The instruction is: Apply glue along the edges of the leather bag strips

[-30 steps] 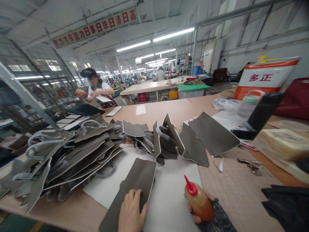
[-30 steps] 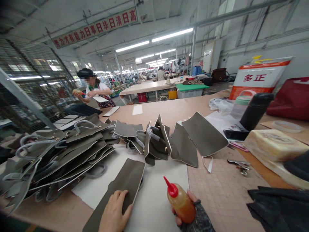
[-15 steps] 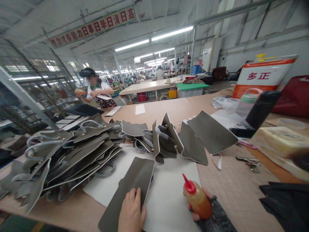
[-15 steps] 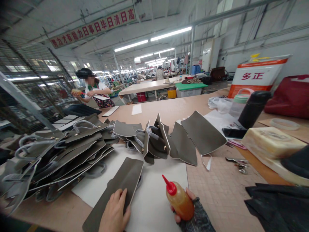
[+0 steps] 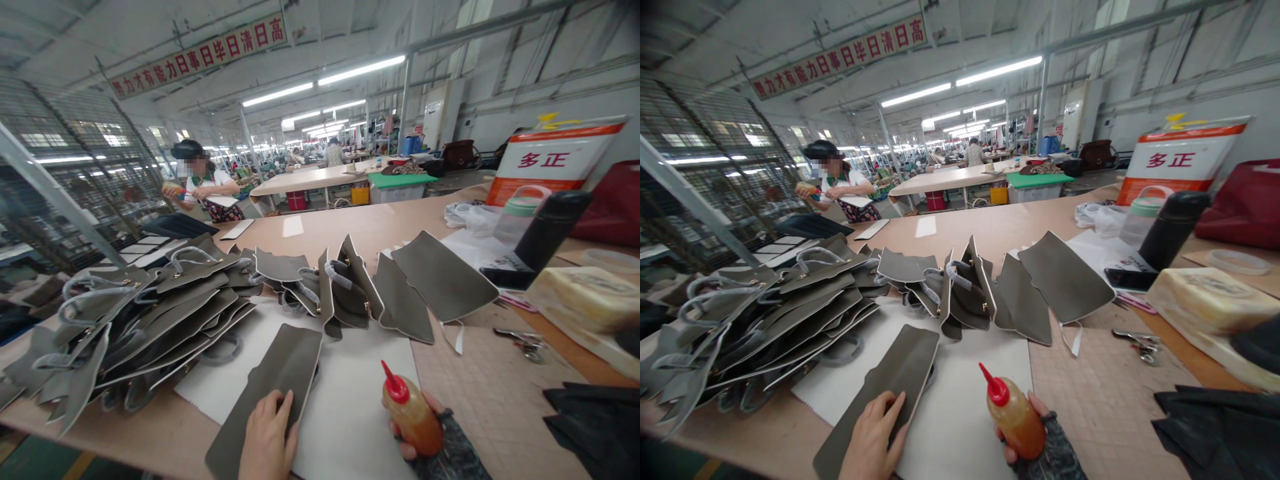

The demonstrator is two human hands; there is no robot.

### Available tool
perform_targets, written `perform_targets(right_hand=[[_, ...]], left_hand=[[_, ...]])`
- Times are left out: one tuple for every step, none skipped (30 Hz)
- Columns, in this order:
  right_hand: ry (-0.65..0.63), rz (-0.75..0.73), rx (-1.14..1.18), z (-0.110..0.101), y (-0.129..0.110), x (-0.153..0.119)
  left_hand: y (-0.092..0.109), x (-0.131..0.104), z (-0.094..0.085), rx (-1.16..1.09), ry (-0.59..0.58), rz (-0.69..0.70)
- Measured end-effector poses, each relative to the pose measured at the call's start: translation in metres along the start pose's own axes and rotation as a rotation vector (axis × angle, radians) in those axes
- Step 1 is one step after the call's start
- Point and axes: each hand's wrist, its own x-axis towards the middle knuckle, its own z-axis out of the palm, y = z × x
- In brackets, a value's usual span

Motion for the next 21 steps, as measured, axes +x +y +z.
perform_targets(right_hand=[[0.019,-0.016,0.007,0.000,0.001,0.000],[0.032,-0.028,0.010,0.000,0.001,0.000],[0.036,-0.035,0.009,0.001,0.002,0.000],[0.030,-0.036,0.001,0.001,0.001,0.000],[0.015,-0.030,-0.013,0.001,0.001,0.000],[-0.002,-0.019,-0.028,0.001,0.001,0.000],[-0.013,-0.009,-0.039,0.002,0.000,0.000],[-0.017,-0.010,-0.040,0.002,0.000,-0.001],[-0.016,-0.012,-0.037,0.002,0.000,-0.001],[-0.016,-0.011,-0.032,0.001,0.000,-0.002],[-0.019,-0.006,-0.028,0.000,0.001,-0.002],[-0.026,0.008,-0.029,-0.001,0.001,-0.002],[-0.038,0.024,-0.034,-0.003,0.001,-0.002],[-0.048,0.039,-0.041,-0.004,0.001,-0.001],[-0.054,0.046,-0.046,-0.005,0.001,-0.001],[-0.051,0.042,-0.048,-0.006,0.000,0.000],[-0.042,0.037,-0.048,-0.005,0.000,0.000],[-0.031,0.035,-0.048,-0.005,-0.001,0.000],[-0.018,0.035,-0.051,-0.003,-0.001,-0.001],[-0.005,0.041,-0.056,-0.002,-0.001,-0.001],[0.009,0.047,-0.062,0.000,0.000,-0.002]], left_hand=[[-0.001,0.000,0.000,0.015,0.010,-0.007],[-0.002,-0.001,0.001,0.041,0.027,-0.023],[-0.001,-0.001,0.002,0.071,0.042,-0.042],[0.001,-0.002,0.004,0.098,0.048,-0.053],[0.003,-0.002,0.005,0.119,0.045,-0.058],[0.006,-0.003,0.006,0.137,0.035,-0.059],[0.009,-0.003,0.008,0.158,0.025,-0.063],[0.012,-0.003,0.008,0.182,0.019,-0.068],[0.015,-0.004,0.009,0.210,0.019,-0.074],[0.018,-0.003,0.009,0.237,0.024,-0.081],[0.019,-0.003,0.009,0.258,0.032,-0.085],[0.019,-0.001,0.008,0.267,0.033,-0.080],[0.016,0.001,0.005,0.257,0.027,-0.068],[0.010,0.004,0.001,0.228,0.010,-0.052],[0.001,0.008,-0.006,0.188,-0.010,-0.050],[-0.011,0.012,-0.016,0.145,-0.029,-0.064],[-0.026,0.016,-0.029,0.107,-0.041,-0.095],[-0.043,0.020,-0.045,0.102,-0.023,-0.174],[-0.061,0.024,-0.064,0.118,0.002,-0.229],[-0.079,0.026,-0.086,0.143,0.053,-0.250],[-0.094,0.028,-0.109,0.181,0.117,-0.251]])
